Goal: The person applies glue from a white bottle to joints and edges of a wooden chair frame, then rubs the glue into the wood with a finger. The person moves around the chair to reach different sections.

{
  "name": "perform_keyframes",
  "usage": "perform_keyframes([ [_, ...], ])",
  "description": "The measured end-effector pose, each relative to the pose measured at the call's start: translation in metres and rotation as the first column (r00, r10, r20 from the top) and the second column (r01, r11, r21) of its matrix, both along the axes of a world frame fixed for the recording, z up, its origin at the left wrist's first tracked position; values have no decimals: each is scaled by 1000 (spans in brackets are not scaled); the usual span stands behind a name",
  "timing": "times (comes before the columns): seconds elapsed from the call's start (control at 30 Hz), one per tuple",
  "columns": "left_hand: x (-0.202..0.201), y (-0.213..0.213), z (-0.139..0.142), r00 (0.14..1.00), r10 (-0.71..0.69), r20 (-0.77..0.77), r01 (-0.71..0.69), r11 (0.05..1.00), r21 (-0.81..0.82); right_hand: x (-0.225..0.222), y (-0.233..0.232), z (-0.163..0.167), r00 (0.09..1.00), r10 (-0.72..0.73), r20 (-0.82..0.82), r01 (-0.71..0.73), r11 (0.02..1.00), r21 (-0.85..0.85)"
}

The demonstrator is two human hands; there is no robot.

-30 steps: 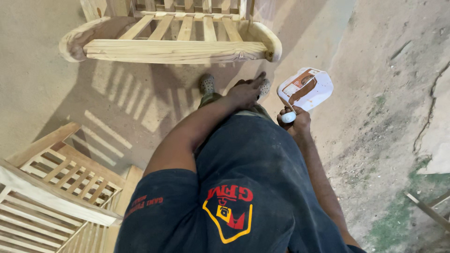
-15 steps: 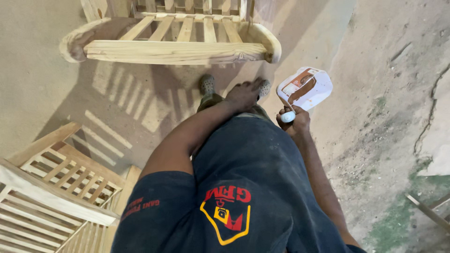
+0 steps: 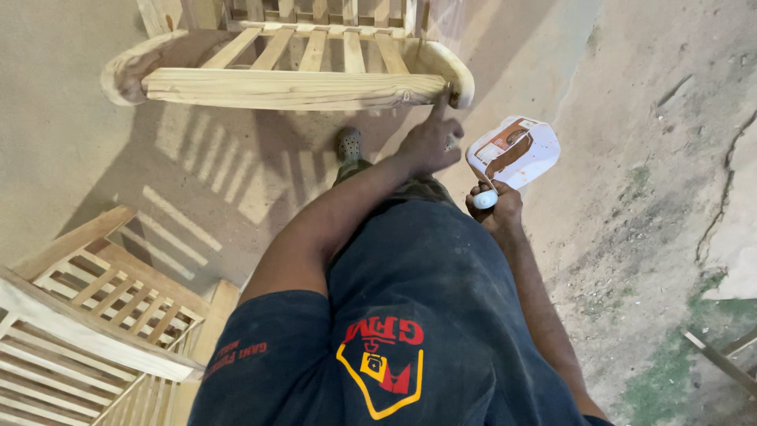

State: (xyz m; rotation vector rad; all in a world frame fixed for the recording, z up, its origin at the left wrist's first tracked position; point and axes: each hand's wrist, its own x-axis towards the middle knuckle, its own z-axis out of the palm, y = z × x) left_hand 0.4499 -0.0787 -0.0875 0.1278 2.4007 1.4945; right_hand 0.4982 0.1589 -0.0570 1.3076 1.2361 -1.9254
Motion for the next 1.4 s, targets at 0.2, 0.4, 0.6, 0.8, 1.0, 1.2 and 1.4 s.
perform_keyframes([
  [0.2,11,-15,-19,946,-323,41,321,903,-287,-4,4,-4,1000,-15,-5,15,999,-49],
  [0.4,23,-22,-13,966,-249,-70,226,944,-239,-9,3,-5,1000,8,-8,-8,1000,-26],
  [0.6,8,-12,-2,976,-217,10,211,936,-283,-7,-4,-1,1000,6,-17,-7,998,-66],
  [0.8,16,-18,-10,932,-360,-52,329,894,-303,-9,-12,8,1000,1,2,-1,999,32],
  [1.0,17,-11,-5,970,-134,-204,89,972,-216,-5,-8,9,1000,18,-5,-18,999,-34],
  [1.2,6,-21,12,972,-212,-104,189,962,-199,-9,3,-14,999,29,-21,-30,998,-56],
  [1.4,-3,17,45,871,-93,-482,124,992,33,-9,2,-22,988,140,-64,-142,989,-30],
])
